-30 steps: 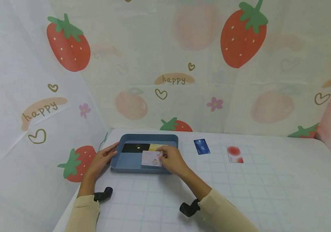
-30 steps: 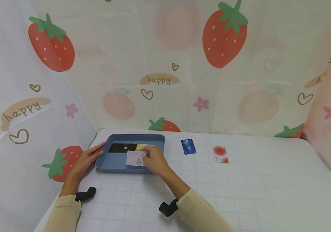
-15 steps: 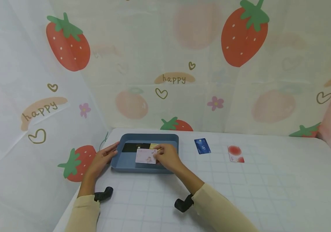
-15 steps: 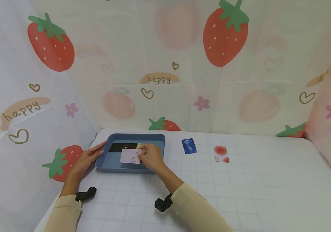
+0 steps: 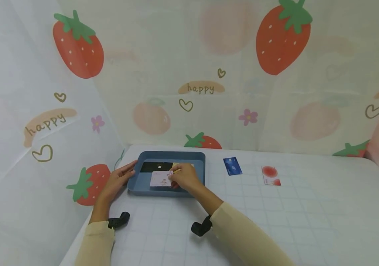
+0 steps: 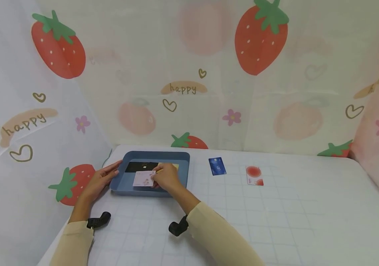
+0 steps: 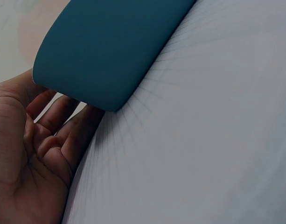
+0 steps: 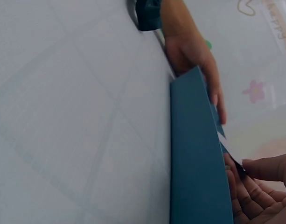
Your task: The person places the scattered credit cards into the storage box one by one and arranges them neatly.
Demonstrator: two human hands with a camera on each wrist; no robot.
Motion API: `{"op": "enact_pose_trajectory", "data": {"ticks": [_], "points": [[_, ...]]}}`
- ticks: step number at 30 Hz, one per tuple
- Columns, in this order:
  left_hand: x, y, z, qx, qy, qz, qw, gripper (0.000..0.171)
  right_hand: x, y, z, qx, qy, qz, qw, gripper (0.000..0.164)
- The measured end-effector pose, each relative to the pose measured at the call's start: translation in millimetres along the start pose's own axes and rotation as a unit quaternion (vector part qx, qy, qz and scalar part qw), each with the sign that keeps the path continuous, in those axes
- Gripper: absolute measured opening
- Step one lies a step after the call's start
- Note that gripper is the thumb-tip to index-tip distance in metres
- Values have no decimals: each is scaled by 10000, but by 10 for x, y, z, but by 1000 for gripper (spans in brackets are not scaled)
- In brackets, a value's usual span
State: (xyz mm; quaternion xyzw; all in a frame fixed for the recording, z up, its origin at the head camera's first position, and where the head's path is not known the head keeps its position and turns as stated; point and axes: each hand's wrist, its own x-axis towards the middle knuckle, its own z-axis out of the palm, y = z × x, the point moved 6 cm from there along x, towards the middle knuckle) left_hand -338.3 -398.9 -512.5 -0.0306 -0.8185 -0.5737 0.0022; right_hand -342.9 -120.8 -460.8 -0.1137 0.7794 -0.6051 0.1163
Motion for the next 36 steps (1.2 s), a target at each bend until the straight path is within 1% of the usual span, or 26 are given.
{"op": "enact_pose_trajectory", "data": {"ticks": [2, 6, 8, 11, 14, 19, 20, 23, 26, 32, 36], "points": [[6, 10, -8, 24, 1, 31, 10000, 54, 36, 17, 30, 73, -26, 130, 9999, 24], [-1, 6, -12, 94, 4, -32, 10000, 55, 90, 63, 80, 124, -76, 361, 9992, 23], [15, 26, -20, 135, -7, -33, 9999, 55, 120, 66, 92, 175, -99, 430, 9989, 23], [28, 44, -23, 77, 4, -15, 10000, 54, 158, 78, 114, 240, -84, 486, 9985, 21], [14, 45, -21, 41, 18, -23, 10000, 53, 177, 101, 144, 228, -23, 575, 9981, 20], [-26, 20, -3, 61, -6, -88, 9999, 53, 173, 163, 189, 73, 75, 774, 9969, 18], [-25, 26, -1, 64, -8, -55, 10000, 53, 173, 168, 192, 53, 98, 777, 9969, 17], [-28, 44, 2, 90, 24, 18, 10000, 53, 162, 155, 192, 138, 147, 765, 9969, 15], [-33, 57, -1, 59, 55, -4, 10000, 53, 150, 138, 197, 208, 127, 792, 9966, 16], [-43, 53, 6, 84, 53, -45, 9999, 53, 139, 161, 207, 230, 119, 994, 9947, 15], [-52, 58, 13, 84, 36, -58, 9999, 53, 132, 168, 211, 445, 84, 1095, 9930, 14]]}}
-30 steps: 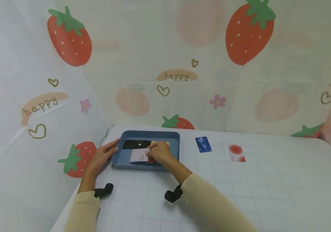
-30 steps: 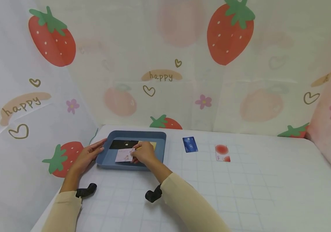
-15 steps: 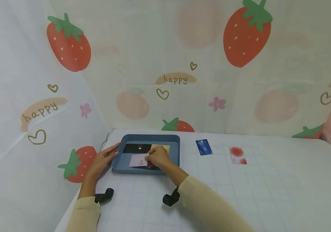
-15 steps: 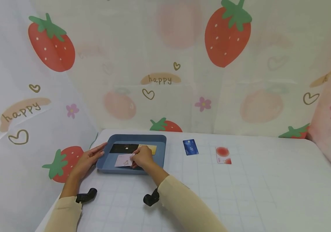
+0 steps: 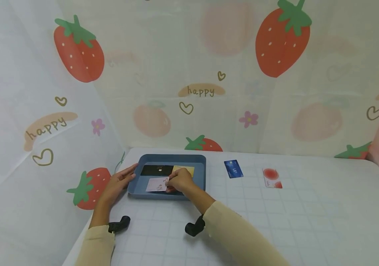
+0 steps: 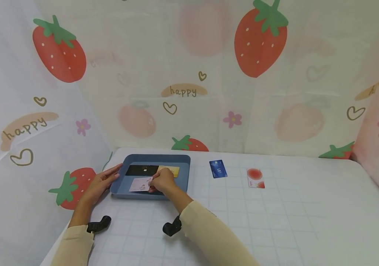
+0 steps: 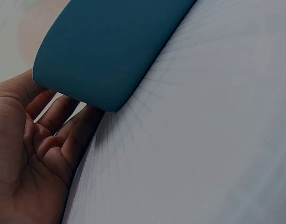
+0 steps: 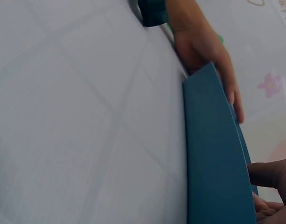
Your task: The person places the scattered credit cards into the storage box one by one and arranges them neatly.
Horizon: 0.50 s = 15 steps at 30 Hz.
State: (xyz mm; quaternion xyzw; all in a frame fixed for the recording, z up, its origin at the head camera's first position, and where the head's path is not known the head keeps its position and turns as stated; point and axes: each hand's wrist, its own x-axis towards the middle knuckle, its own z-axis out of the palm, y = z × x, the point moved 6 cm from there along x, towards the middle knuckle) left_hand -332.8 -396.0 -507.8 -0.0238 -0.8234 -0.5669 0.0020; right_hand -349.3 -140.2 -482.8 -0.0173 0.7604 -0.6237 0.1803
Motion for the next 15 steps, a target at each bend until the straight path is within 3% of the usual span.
{"op": "enact_pose_trajectory", "data": {"ticks": [8, 15], "points": [[-23, 5, 6, 27, 35, -79, 10000, 54, -23, -7, 73, 213, -171, 76, 9996, 12], [-7, -17, -17, -52, 15, -40, 10000, 54, -18, 12, 113, 728, -468, 435, 9953, 13]]}}
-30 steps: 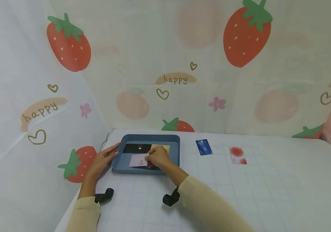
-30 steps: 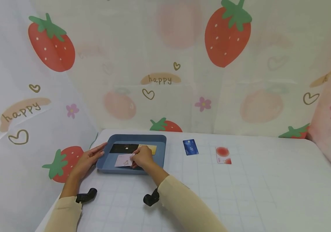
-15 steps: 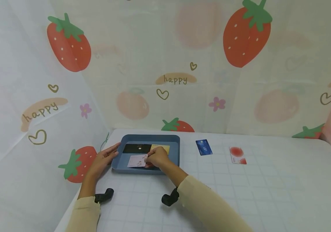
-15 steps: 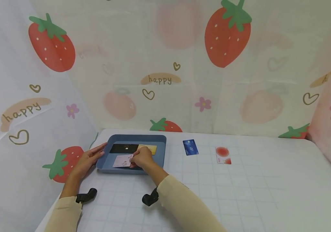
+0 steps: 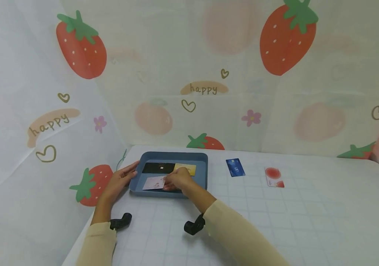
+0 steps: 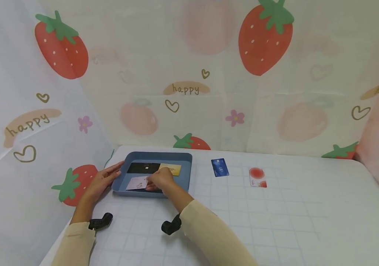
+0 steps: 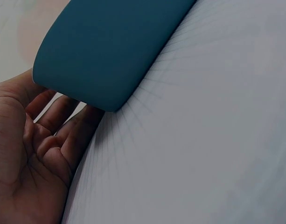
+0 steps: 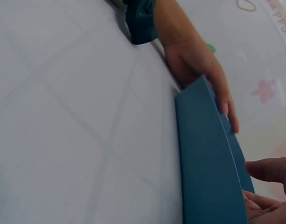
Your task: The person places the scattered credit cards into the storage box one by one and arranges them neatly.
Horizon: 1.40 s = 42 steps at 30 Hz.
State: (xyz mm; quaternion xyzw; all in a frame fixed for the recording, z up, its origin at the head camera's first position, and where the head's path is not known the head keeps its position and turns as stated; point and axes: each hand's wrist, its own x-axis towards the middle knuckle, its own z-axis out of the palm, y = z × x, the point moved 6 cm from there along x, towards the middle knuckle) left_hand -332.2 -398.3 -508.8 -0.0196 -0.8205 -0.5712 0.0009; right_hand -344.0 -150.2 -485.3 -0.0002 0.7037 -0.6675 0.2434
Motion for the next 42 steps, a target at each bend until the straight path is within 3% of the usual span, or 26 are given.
{"op": "enact_pose_trajectory", "data": {"ticks": [9, 20, 42], "points": [[12, -10, -2, -91, -30, 11, 10000, 54, -8, -25, 43, 439, -414, 325, 9977, 23], [27, 22, 8, -218, -26, 8, 9998, 53, 28, -35, 87, 567, -548, 400, 9961, 29], [10, 3, -3, -214, -44, 43, 9998, 53, 35, -50, 114, 307, -617, 459, 9966, 29]]}}
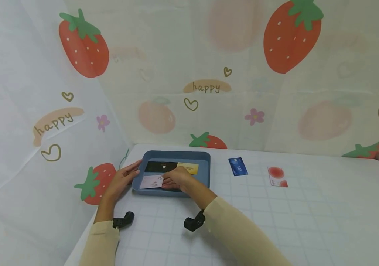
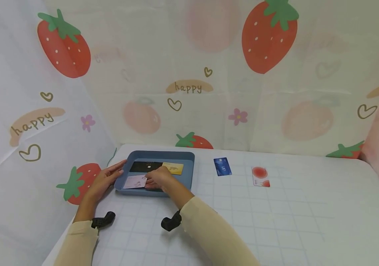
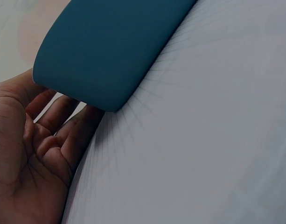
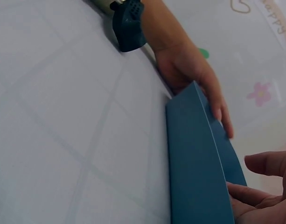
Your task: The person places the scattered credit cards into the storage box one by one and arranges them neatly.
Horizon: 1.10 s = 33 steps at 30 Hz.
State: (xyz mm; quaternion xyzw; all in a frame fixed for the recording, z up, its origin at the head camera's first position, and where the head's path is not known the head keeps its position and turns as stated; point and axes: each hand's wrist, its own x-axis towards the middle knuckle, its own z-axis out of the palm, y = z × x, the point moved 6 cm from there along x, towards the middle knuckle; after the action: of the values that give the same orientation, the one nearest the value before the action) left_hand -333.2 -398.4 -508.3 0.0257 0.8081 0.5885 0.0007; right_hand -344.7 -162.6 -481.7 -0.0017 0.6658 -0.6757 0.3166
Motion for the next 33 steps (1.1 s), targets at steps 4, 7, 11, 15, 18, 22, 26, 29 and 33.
{"op": "enact_pose_trajectory", "data": {"ticks": [4, 7, 11, 15, 18, 22, 26, 29, 33], "points": [[14, 1, 13, 30, 1, -3, 10000, 53, -29, -14, -26, 0, -78, 15, 10000, 31], [25, -1, 26, 35, 7, -33, 10000, 53, -56, -25, -44, 30, -136, 33, 9999, 32], [36, 0, 43, 36, 24, -58, 10000, 54, -77, -31, -73, 12, -143, 28, 9999, 33], [45, 10, 59, 51, -4, 0, 10000, 54, -71, -21, -115, -22, -83, 38, 10000, 31], [51, 23, 68, 64, -23, 33, 10000, 52, -66, -16, -147, -98, -101, -18, 9999, 30], [55, 30, 64, 112, -16, 31, 9999, 52, -99, -38, -168, -332, -412, -317, 9981, 34], [45, 16, 39, 126, 8, -70, 9999, 53, -183, -75, -178, -556, -843, -681, 9926, 38], [32, -5, 17, 119, 30, -146, 9998, 54, -262, -98, -191, -712, -1044, -915, 9878, 38], [20, -32, 5, 128, -6, -133, 9998, 55, -372, -118, -226, -868, -1182, -1154, 9824, 38]]}}
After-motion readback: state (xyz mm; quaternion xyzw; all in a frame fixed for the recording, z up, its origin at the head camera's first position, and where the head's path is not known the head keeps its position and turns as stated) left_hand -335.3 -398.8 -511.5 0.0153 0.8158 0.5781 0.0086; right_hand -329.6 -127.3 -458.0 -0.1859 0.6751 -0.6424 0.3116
